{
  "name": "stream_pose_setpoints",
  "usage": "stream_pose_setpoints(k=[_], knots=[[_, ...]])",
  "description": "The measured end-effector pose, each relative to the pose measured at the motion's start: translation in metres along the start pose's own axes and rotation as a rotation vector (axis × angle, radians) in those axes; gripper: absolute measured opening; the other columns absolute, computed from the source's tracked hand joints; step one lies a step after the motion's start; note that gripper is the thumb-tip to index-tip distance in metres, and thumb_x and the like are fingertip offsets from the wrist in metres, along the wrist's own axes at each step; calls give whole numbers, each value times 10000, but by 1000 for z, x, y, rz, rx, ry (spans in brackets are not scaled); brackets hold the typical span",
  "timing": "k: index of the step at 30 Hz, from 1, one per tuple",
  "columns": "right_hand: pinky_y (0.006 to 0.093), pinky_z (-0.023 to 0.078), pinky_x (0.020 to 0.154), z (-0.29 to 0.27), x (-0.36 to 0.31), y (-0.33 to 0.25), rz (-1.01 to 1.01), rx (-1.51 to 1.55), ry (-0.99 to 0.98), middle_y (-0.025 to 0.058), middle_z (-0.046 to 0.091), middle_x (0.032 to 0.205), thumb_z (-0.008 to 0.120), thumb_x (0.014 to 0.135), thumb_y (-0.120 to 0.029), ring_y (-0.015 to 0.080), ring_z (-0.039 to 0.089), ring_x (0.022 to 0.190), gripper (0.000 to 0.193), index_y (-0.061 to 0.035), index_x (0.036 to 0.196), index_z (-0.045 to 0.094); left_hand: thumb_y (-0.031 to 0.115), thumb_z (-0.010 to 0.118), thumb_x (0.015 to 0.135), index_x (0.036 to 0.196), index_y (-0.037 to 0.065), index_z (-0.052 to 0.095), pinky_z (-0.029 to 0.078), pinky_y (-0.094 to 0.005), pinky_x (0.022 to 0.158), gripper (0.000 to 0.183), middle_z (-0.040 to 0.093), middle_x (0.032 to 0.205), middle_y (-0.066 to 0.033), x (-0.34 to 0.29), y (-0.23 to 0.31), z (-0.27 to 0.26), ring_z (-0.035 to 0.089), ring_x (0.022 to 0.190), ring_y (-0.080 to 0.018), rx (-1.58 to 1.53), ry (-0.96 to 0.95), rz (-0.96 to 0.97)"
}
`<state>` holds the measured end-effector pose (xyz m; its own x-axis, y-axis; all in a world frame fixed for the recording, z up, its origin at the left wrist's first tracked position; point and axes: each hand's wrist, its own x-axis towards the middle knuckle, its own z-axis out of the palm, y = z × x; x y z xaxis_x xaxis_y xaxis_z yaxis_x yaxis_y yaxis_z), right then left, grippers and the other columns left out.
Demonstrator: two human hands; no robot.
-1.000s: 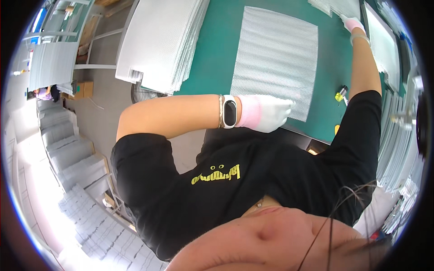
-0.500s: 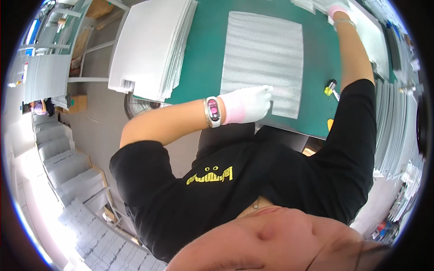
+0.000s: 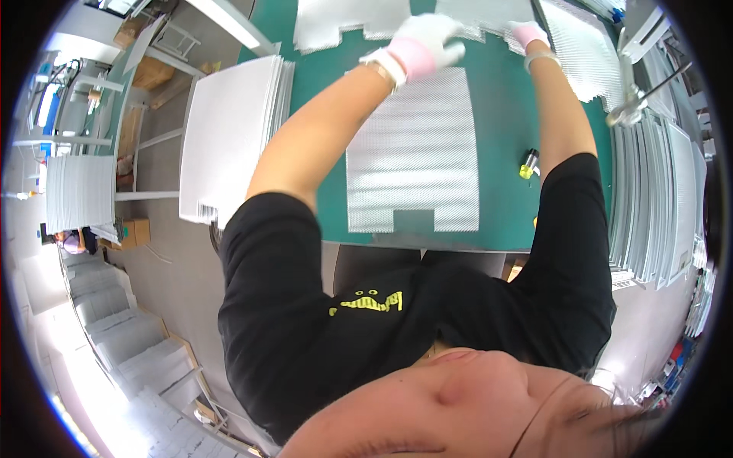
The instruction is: The person assembles air filters by placing a mesh sheet onto a metal frame, inserting a plastic component, and securing the assembly with a power drill. They handle multiple filter units sequentially, retrieving screws from a blue bin and fastening them into the frame corners.
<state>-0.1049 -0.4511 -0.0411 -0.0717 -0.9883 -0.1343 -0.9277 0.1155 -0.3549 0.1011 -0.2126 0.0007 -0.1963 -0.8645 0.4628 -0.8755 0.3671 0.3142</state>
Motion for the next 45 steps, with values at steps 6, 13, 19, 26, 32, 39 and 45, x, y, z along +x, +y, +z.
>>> stream_pose_setpoints(k=[6,13,19,26,32,39,45], knots=[[458,480,1027,-1,-46,-16,-139,133,61,285,543,1355,595,822,-523,415,585,1210,773,-45,1418,477,463,577,878,1337,-79,520,435,-417,1074,712,568,1347,-288,96,-103,71,557,1261,-383,-75,-117,-663],[446,497,957,-15,-32,6,-794,261,787,261,642,1188,655,843,-174,420,634,1061,556,29,1346,534,449,561,886,1361,-99,477,456,-418,1048,730,552,1343,-328,129,-66,77,557,1260,-406,-192,-146,-750],[368,535,793,-81,-52,-26,-760,1129,539,188,645,1075,680,867,-78,290,639,851,554,17,1386,515,475,597,897,1450,-73,412,434,-381,1065,801,576,1370,-222,111,-69,30,561,1270,-325,-534,174,-952],[396,513,952,-43,-4,26,-312,370,181,188,651,1261,671,837,-288,308,657,1097,652,-64,1425,501,296,603,922,1378,-27,537,449,-336,1039,562,666,1256,-135,100,-83,35,620,1154,-208,-459,132,-613],[392,487,995,-33,-14,25,-457,423,354,186,676,1226,703,782,-247,309,639,1140,635,-79,1379,569,192,612,900,1361,-16,554,501,-303,968,510,690,1213,-127,91,-102,57,651,1104,-199,-609,269,-432],[398,472,1003,-25,29,36,-404,85,183,213,684,1151,670,810,-219,337,616,1152,593,-38,1366,570,17,610,884,1298,-47,568,571,-318,864,422,694,1128,-158,104,-127,73,683,992,-212,-729,210,-558],[390,502,949,-33,-11,35,-613,377,543,183,700,1111,660,838,-228,305,662,1047,598,-67,1403,548,76,673,821,1208,-20,644,542,-317,846,399,719,1038,-127,113,-125,69,681,934,-194,-762,200,-672]])
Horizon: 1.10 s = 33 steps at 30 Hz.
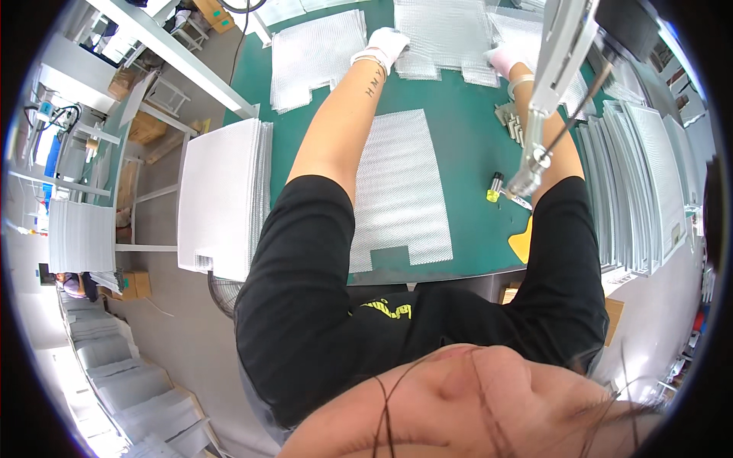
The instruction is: The person assembles air filters by placing a mesh sheet onto a metal frame, inserting a plastic component, and securing the assembly with a power drill. They handle multiple filter units sequentially, retrieving screws from a blue bin and fastening them into the frame corners.
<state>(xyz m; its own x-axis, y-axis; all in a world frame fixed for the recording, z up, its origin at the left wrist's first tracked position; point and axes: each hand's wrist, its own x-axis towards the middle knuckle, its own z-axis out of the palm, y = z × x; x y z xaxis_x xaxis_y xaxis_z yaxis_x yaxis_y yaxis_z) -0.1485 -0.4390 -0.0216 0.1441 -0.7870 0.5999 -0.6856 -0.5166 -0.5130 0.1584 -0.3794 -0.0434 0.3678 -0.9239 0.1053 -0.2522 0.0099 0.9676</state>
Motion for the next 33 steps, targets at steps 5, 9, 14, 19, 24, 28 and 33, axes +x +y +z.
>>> stream_pose_setpoints(k=[5,9,14,19,24,28,33], knots=[[351,536,841,-28,7,-28,-10,76,83,149,686,1042,678,865,-157,244,672,938,656,-84,1478,455,6,662,867,1236,-54,587,561,-295,884,381,688,1079,-135,-28,33,23,676,969,-187,-212,25,289],[365,530,817,-37,-4,-57,-182,184,226,181,661,1075,676,855,-68,276,635,866,629,-15,1448,470,57,683,897,1229,-45,578,537,-299,878,363,670,1069,-126,-38,35,-11,652,999,-192,-548,-38,218],[301,547,796,-96,-95,-103,30,306,-194,120,665,1071,675,876,-109,176,682,944,796,-133,1575,295,108,709,906,1212,-37,589,531,-282,830,360,667,1031,-78,-183,76,-53,644,970,-149,-265,-67,160],[235,509,698,-169,-228,-159,67,484,-527,84,582,1092,645,814,35,101,573,742,827,-65,1563,308,35,717,845,1316,-14,524,540,-260,779,512,655,1077,-65,-386,78,-94,637,863,-98,286,141,46],[283,490,730,-179,-306,-176,57,385,-614,120,550,1059,637,824,-4,189,556,767,587,-28,1397,510,54,727,837,1503,-14,350,516,-226,678,768,612,1071,-107,-487,43,-88,594,774,-85,367,282,-42],[311,509,740,-164,-332,-175,24,311,-566,138,563,1074,685,829,-63,225,590,788,547,-30,1355,541,109,756,830,1462,-10,427,514,-258,696,722,626,1061,-100,-492,33,-95,585,768,-113,604,225,62],[336,523,735,-154,-340,-174,-13,240,-525,144,571,1090,723,822,-116,242,615,805,567,-38,1354,545,181,745,833,1391,1,513,521,-321,764,631,632,1051,-130,-487,26,-96,598,811,-226,725,147,50]])
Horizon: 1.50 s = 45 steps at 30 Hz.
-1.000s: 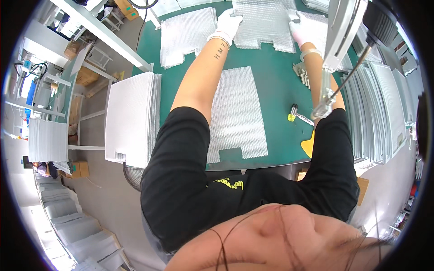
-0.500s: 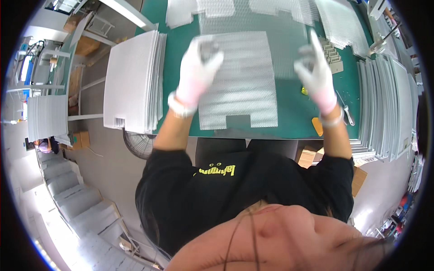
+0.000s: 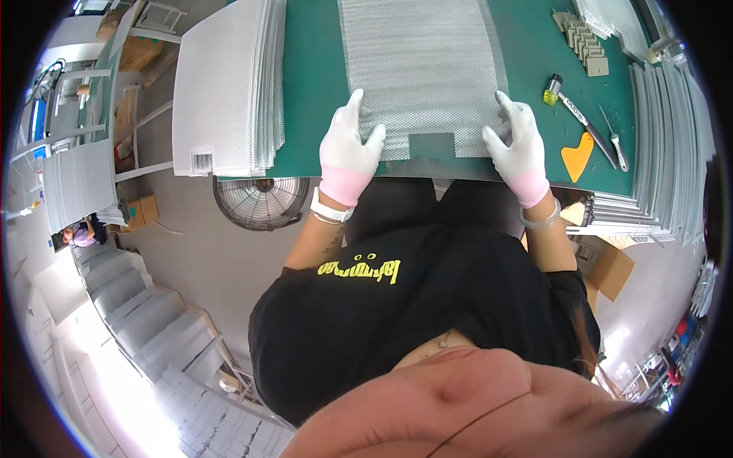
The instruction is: The person assembles air filters by placing a mesh sheet onto a metal frame, inserting a plastic component, and securing the assembly with a power drill. They handle multiple filter units sequentially, retrieving screws from a blue bin and fastening them into the frame corners.
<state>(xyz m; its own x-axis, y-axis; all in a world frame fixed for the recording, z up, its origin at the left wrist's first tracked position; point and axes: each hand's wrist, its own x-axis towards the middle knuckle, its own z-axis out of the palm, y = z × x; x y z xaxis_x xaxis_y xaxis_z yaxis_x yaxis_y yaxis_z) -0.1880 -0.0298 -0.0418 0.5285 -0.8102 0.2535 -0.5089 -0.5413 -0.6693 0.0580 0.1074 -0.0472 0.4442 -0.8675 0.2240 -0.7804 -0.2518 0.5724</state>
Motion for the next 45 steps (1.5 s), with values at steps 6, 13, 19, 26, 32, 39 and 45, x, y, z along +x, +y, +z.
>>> stream_pose_setpoints(k=[6,13,19,26,32,39,45], knots=[[354,530,747,12,-6,6,58,-92,-36,158,580,1107,719,822,-140,288,625,834,558,-40,1345,550,213,724,842,1385,-3,512,522,-376,868,621,639,1112,-167,-3,0,4,639,1002,-307,-1,-110,-121],[376,538,782,10,-6,8,61,-119,-70,169,579,1123,711,836,-184,325,630,907,552,-42,1345,551,213,721,847,1385,-5,512,518,-367,860,617,633,1117,-160,-5,-6,8,629,968,-302,27,-51,-36],[389,532,809,9,-6,12,43,-135,-92,170,574,1123,709,844,-200,339,627,937,551,-42,1347,550,215,719,851,1389,-6,512,521,-356,824,617,621,1074,-147,-5,-13,12,618,883,-269,28,-28,22],[416,533,831,-9,12,-3,128,-341,-281,174,571,1088,714,838,-285,347,627,957,513,-102,1301,593,263,734,824,1395,95,554,449,-437,986,622,553,1266,-170,-1,1,-1,547,1111,-365,231,-117,-119],[428,531,834,-28,83,-3,-164,-460,-206,159,598,959,674,874,-339,348,635,936,364,-107,1153,692,362,687,838,1388,171,578,193,-575,1182,592,457,1491,-149,12,-28,3,338,1398,-458,347,-208,172],[476,544,871,96,320,2,-96,-435,-3,248,677,1066,595,915,-427,387,666,1022,447,-9,1063,653,385,669,860,1373,134,575,195,-595,1175,579,463,1451,-182,25,-23,6,346,1380,-457,361,-174,187],[428,557,880,145,385,-9,207,-518,-29,165,724,1100,663,873,-417,326,693,1071,428,-66,1112,714,436,707,836,1481,-23,351,196,-618,1152,868,251,1520,-352,22,-14,-6,261,1384,-537,158,52,180]])
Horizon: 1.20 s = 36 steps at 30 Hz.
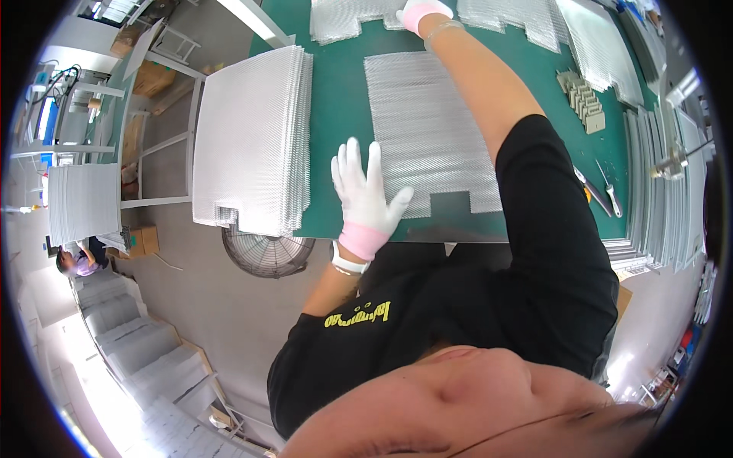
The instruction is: The person assembles air filters by placing a mesh sheet onto a metal frame, inserting a plastic component, and securing the assembly with a power drill. They handle multiple filter units sequentially, retrieving screws from a blue bin and fastening them into the frame corners.
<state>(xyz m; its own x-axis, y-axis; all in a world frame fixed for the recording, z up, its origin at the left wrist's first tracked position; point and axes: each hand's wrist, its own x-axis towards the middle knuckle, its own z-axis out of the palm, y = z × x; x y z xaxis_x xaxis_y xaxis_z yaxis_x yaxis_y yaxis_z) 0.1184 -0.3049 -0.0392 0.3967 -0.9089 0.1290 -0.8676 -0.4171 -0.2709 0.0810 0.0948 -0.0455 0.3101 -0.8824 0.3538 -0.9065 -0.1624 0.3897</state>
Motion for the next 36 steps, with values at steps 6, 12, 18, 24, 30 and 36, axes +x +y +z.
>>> stream_pose_setpoints(k=[6,12,18,24,30,36], knots=[[399,556,824,-31,0,-27,-334,-137,135,124,749,1028,607,906,-263,279,720,977,286,-87,1092,735,353,747,811,1498,-51,281,214,-620,1147,923,185,1535,-376,-11,-4,-13,238,1392,-553,-24,18,-22],[324,538,808,-82,8,-12,-498,1265,442,97,669,1066,633,909,-76,158,646,930,533,-33,1416,473,278,741,825,1499,-52,289,234,-572,1163,875,203,1536,-363,-15,-15,-11,246,1413,-523,-219,127,-51],[323,520,795,-134,-104,40,-546,1683,204,40,589,1052,633,936,-87,149,596,890,566,-45,1448,397,289,531,1035,1539,-24,240,238,-493,1224,661,319,1568,-221,-11,-27,-2,345,1450,-345,-1235,196,-303],[384,525,864,-97,-284,140,-406,1548,146,62,576,1086,552,949,62,172,579,886,662,-66,1547,301,334,632,975,1556,3,202,472,-432,1042,795,406,1505,-170,7,-18,-16,555,1219,-294,-1763,158,-239],[259,501,759,-103,-361,150,-242,756,193,86,599,996,653,841,44,158,582,813,451,-25,1286,627,53,753,804,1556,-37,161,508,-236,631,962,644,1229,-142,0,21,-4,559,674,-97,-593,161,-337],[270,466,654,-106,-364,151,-102,568,71,63,560,887,690,844,-86,145,503,658,412,-37,1250,644,137,775,793,1521,-20,308,511,-260,635,879,639,1242,-142,2,21,12,544,637,-116,-293,129,-191]])
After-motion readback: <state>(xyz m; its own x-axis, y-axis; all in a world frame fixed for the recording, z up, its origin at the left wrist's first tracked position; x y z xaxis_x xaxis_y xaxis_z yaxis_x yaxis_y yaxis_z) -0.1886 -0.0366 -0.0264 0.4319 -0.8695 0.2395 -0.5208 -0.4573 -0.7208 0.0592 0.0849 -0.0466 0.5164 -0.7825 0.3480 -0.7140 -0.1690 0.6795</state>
